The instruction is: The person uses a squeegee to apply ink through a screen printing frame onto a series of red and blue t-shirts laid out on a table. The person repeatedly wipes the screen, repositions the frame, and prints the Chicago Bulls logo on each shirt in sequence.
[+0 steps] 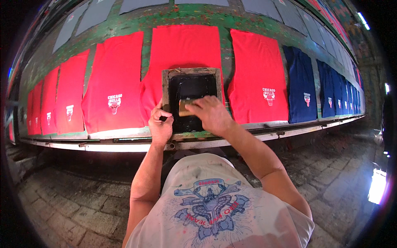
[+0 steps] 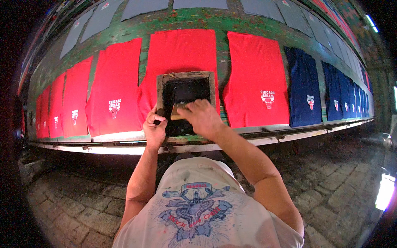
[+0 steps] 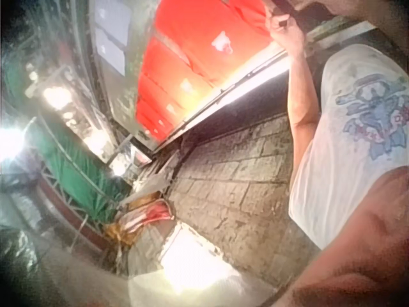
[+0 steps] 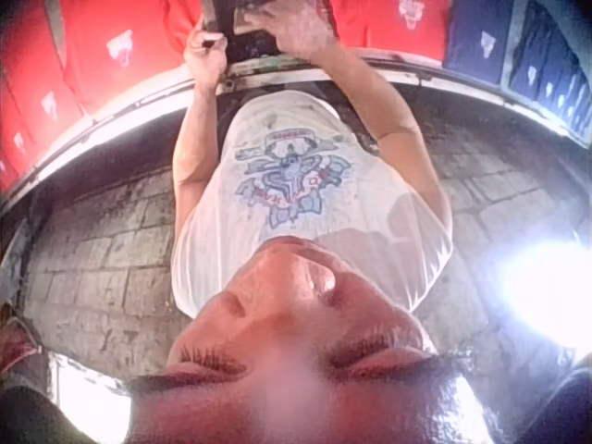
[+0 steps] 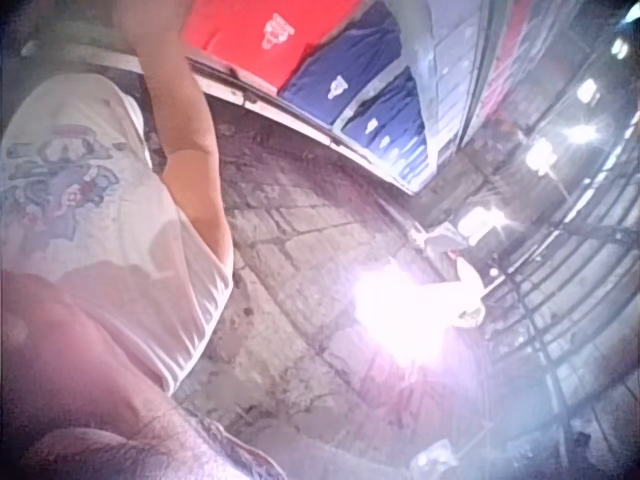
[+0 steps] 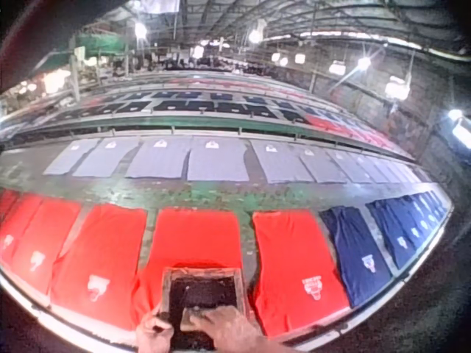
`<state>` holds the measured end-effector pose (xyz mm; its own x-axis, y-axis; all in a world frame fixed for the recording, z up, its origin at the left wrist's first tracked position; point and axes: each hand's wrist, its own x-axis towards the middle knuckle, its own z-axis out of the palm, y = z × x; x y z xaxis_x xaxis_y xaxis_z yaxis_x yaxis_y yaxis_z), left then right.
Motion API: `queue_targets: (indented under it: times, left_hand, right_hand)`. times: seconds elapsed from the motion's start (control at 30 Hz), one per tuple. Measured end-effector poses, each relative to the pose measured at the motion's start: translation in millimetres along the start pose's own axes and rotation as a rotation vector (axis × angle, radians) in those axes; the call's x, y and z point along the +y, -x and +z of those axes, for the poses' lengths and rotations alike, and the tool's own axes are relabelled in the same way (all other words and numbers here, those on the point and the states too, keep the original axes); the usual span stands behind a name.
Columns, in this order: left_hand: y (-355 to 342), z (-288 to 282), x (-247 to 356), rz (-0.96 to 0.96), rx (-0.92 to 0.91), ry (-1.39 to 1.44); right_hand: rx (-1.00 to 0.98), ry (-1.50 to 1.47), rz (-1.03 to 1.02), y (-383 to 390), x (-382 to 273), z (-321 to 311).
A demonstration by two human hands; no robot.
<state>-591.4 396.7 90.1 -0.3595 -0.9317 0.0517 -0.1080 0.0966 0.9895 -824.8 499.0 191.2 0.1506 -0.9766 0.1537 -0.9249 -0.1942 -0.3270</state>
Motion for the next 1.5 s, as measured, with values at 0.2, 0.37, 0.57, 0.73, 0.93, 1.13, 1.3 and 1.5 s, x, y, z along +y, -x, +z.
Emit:
queue_targets:
  times: [0.2, 0.37, 0.57, 0.73, 0.93, 1.13, 1.3, 1.5]
  left_hand:
    - [-1, -1, 5, 0.063, -0.012, -0.041]
    - [-2, -1, 8, 0.117, -0.039, -0.020]
    - [-3, -1, 11, 0.168, -0.048, -0.014]
    - [0, -2, 37, 0.334, -0.032, -0.181]
    - [-11, -31, 57, 0.168, 0.008, 0.033]
    - [-13, -129, 70, 0.139, 0.096, 0.157]
    - [18, -195, 91, -0.022, 0.256, 0.005]
    - [59, -235, 77, -0.013, 0.319, 0.075]
  right_hand:
    - [-0.050, -0.052, 0.018, 42, -45, 3]
    - [-0.144, -0.150, 0.045, 61, -54, 1]
    - [0.419, -0.225, 0.540, 86, -34, 13]
    - [0.396, -1.001, 0.834, 107, -28, 23]
    - [0.440, -0.954, 0.582, 103, -45, 7]
    - [0.305, -1.395, 0.271, 63, -75, 7]
    - [0.095, -1.371, 0.097, 31, -103, 12]
    - [0.004, -1.435, 0.054, 15, -125, 29]
